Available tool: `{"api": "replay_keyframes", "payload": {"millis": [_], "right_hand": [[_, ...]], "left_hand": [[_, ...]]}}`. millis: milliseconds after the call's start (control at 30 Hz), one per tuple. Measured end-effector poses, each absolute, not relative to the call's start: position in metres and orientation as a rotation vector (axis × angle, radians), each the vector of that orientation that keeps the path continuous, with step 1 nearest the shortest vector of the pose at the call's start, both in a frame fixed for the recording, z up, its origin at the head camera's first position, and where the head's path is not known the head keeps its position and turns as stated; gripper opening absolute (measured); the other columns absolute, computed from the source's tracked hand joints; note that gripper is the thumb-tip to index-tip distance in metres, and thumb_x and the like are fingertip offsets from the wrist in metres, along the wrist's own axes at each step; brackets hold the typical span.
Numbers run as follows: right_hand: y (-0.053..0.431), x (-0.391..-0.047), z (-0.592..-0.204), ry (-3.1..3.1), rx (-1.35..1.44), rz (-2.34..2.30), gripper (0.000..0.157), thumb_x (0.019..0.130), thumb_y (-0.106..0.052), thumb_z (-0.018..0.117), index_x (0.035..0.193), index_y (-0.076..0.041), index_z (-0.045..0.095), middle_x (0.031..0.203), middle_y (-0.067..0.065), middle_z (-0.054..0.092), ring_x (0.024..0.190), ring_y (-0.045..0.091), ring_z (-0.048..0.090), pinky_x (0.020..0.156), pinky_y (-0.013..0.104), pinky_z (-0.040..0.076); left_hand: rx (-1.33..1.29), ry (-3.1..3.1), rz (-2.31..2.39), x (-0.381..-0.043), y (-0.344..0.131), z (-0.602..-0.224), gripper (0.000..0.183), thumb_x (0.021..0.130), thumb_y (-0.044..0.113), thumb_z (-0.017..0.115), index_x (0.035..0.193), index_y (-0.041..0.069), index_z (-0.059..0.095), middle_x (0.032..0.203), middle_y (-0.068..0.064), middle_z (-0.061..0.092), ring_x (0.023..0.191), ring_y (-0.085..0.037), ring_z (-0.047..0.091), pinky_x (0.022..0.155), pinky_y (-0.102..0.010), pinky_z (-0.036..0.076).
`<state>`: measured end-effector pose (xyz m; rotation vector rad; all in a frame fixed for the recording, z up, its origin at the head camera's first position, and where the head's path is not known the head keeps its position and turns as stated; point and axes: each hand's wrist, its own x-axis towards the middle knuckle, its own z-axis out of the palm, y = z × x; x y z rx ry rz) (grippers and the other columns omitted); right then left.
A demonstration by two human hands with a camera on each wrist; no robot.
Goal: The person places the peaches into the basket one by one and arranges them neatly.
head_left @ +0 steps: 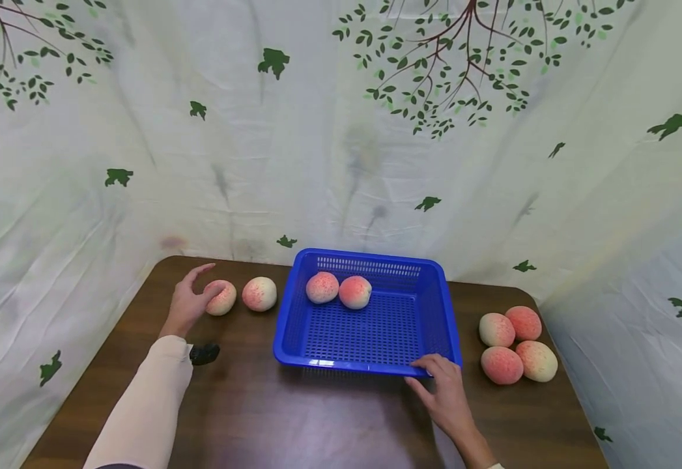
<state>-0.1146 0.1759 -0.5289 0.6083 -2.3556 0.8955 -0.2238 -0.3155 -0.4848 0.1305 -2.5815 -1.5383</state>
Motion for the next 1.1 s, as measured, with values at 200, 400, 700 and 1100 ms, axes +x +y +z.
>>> {"api": "replay_keyframes", "payload": {"millis": [200, 400, 700, 1100], "right_hand": [[0.176, -0.117, -0.529, -2.353, 0.611, 0.897, 0.031, 0.063, -0.004, 0.086, 0.088, -0.007, 0.068, 0.089, 0.001, 0.064, 0.087, 0.018, 0.059, 0.083, 0.035, 0.031], [0.176, -0.118, -0.529, -2.345, 0.609, 0.897, 0.031, 0.063, -0.004, 0.086, 0.089, -0.006, 0.068, 0.089, 0.0, 0.064, 0.086, 0.018, 0.059, 0.082, 0.035, 0.031], [0.176, -0.115, -0.53, -2.359, 0.602, 0.874, 0.033, 0.062, -0.005, 0.086, 0.089, -0.009, 0.068, 0.089, -0.002, 0.064, 0.087, 0.017, 0.059, 0.082, 0.032, 0.031], [0.178, -0.114, -0.528, -2.359, 0.602, 0.87, 0.033, 0.062, -0.004, 0.086, 0.089, -0.009, 0.068, 0.089, -0.003, 0.064, 0.086, 0.016, 0.059, 0.08, 0.033, 0.032]], "left_hand": [[0.288, -2.523, -1.586, -0.214, -0.328, -0.509, 0.064, 0.093, 0.02, 0.064, 0.148, 0.006, 0.033, 0.155, -0.02, 0.024, 0.144, -0.042, 0.011, 0.109, -0.063, 0.012], [0.378, -2.499, -1.616, -0.215, -0.328, -0.525, 0.07, 0.091, 0.017, 0.068, 0.15, 0.009, 0.03, 0.158, -0.018, 0.019, 0.144, -0.04, 0.01, 0.111, -0.062, 0.011], [0.414, -2.522, -1.517, -0.218, -0.316, -0.538, 0.079, 0.085, 0.012, 0.072, 0.15, 0.006, 0.028, 0.155, -0.024, 0.018, 0.141, -0.043, 0.017, 0.11, -0.058, 0.018], [0.416, -2.67, -1.336, -0.231, -0.302, -0.543, 0.084, 0.082, 0.02, 0.076, 0.149, 0.004, 0.028, 0.15, -0.027, 0.028, 0.136, -0.046, 0.023, 0.108, -0.061, 0.019]]}}
